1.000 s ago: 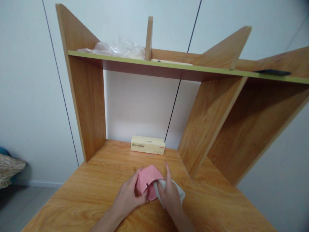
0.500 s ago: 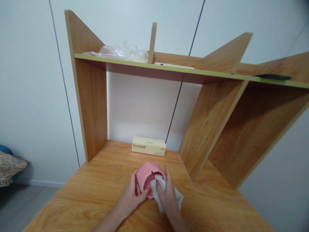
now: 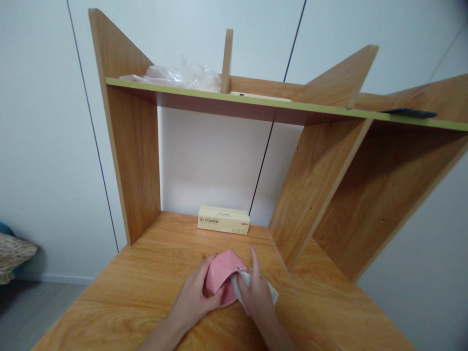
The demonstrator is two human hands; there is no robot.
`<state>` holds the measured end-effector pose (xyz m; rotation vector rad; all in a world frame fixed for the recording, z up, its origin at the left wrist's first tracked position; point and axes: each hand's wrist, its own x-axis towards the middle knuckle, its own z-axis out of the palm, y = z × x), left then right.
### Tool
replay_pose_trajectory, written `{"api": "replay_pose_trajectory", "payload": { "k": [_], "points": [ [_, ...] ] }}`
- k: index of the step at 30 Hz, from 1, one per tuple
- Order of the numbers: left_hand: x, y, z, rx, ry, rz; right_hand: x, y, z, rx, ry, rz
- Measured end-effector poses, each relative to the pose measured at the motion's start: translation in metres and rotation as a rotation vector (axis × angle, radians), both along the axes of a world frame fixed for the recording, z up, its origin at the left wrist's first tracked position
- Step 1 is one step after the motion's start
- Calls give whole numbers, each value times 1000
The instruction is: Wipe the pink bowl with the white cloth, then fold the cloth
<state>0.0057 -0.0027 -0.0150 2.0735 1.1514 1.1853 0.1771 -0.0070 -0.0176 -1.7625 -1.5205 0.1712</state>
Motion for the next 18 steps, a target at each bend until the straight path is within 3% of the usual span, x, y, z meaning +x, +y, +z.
{"api": "replay_pose_trajectory", "payload": {
  "k": [4,9,13,18],
  "points": [
    [3,0,-4,-80,-25,44,-2,0,-4,-11,197,42],
    [10,1,-12,-96,-115,-44,-8,-1,-1,54,314,66],
    [9,3,-14,-70,-165,-12,-12,-2,4,-40,232,22],
    [3,1,-9,-20,-97,48,-7,-2,8,-104,-21,-87]
  ]
}}
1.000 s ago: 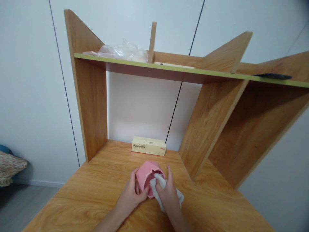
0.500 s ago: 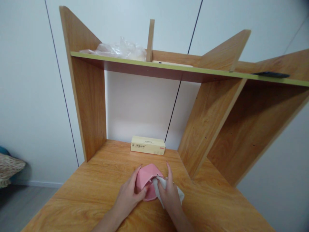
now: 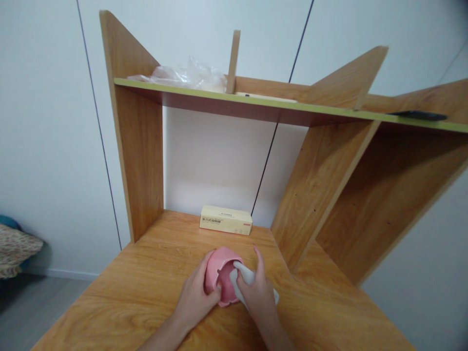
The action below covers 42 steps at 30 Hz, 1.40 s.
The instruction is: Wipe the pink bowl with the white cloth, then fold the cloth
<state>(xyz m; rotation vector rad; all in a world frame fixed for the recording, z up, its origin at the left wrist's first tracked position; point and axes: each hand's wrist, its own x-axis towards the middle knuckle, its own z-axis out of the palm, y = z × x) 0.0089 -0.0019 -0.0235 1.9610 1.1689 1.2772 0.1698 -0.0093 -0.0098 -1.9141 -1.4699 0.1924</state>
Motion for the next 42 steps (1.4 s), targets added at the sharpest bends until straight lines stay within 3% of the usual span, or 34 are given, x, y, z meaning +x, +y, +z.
{"api": "replay_pose_trajectory", "payload": {
  "k": [3,7,11,14,18,26,32,36,42],
  "points": [
    [-3,-2,6,27,59,-25,4,1,-2,20,-58,35],
    [-6,-2,13,67,159,-107,8,2,-9,117,61,169],
    [-6,-1,15,-11,132,-64,6,2,-14,117,159,180],
    [-2,-2,11,-76,41,-15,4,2,-15,161,267,161],
    [5,-4,2,-118,-52,-95,1,4,-12,237,372,153],
    [8,0,-14,-231,-167,-121,-1,4,-10,178,408,165],
    [12,0,-16,-266,-196,-100,-5,6,-14,188,422,189],
    [7,1,-6,-150,-131,-40,-5,6,-7,157,371,153],
    [-1,-2,2,21,-7,-107,9,1,3,55,147,77]
  ]
}}
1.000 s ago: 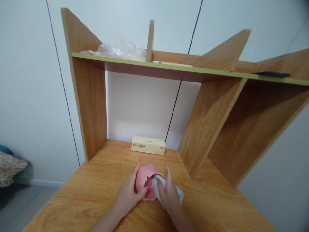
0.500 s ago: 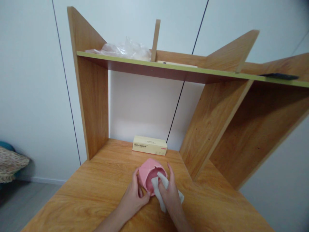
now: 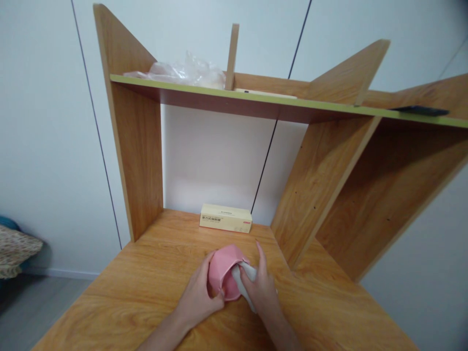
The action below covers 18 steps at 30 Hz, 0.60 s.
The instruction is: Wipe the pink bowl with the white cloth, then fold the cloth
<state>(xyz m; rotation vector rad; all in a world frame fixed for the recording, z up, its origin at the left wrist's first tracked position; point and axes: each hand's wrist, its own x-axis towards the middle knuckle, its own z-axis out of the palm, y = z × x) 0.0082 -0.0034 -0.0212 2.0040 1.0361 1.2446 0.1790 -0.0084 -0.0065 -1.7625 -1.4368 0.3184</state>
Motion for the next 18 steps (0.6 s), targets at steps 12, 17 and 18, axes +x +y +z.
{"api": "replay_pose_trajectory", "payload": {
  "k": [12,17,18],
  "points": [
    [6,1,0,-87,-85,-26,-6,1,-14,153,200,94],
    [6,2,-7,-79,-115,-28,-7,3,-10,111,234,101],
    [5,3,-7,-63,-101,-11,-6,4,-9,93,210,74]
  ]
}}
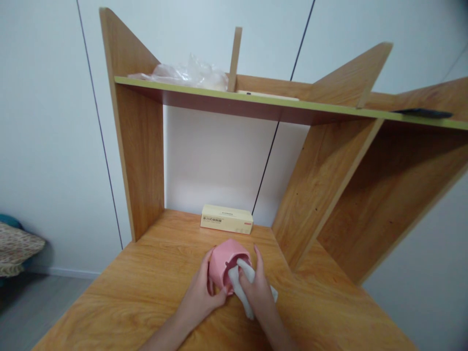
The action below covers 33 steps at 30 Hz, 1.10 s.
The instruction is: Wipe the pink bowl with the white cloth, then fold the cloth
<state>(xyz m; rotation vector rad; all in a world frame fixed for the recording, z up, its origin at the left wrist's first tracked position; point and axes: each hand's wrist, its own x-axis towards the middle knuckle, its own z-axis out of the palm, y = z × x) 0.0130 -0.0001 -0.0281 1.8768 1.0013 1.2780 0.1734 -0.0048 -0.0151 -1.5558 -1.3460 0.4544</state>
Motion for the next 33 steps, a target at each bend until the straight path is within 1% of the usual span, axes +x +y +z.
{"api": "replay_pose_trajectory", "payload": {
  "k": [3,5,7,10,15,19,22,24,26,28,30,33],
  "points": [
    [-6,1,2,74,97,35,4,1,1,-69,-127,-56],
    [-10,1,6,122,186,23,7,0,1,-104,-232,-30],
    [-12,-1,9,164,249,3,9,-2,0,-107,-306,15],
    [-12,-1,11,181,279,-1,8,-3,-3,-73,-304,58],
    [-5,-2,7,52,145,20,5,-3,-6,15,-127,21],
    [-2,-4,9,-5,47,-31,3,-2,-4,49,-72,17],
    [-3,-4,11,-23,8,-24,2,-1,-2,-7,-75,33],
    [-3,-1,10,-45,-27,16,2,-1,-1,-56,-97,14],
    [-2,3,6,-89,-85,74,2,-1,-1,-59,-116,-16],
    [0,8,1,-185,-146,121,3,-1,-2,-19,-119,-43],
    [0,12,-3,-311,-198,142,6,0,-2,9,-115,-57],
    [-1,18,-4,-433,-291,153,17,3,-1,-42,-176,-57]
  ]
}}
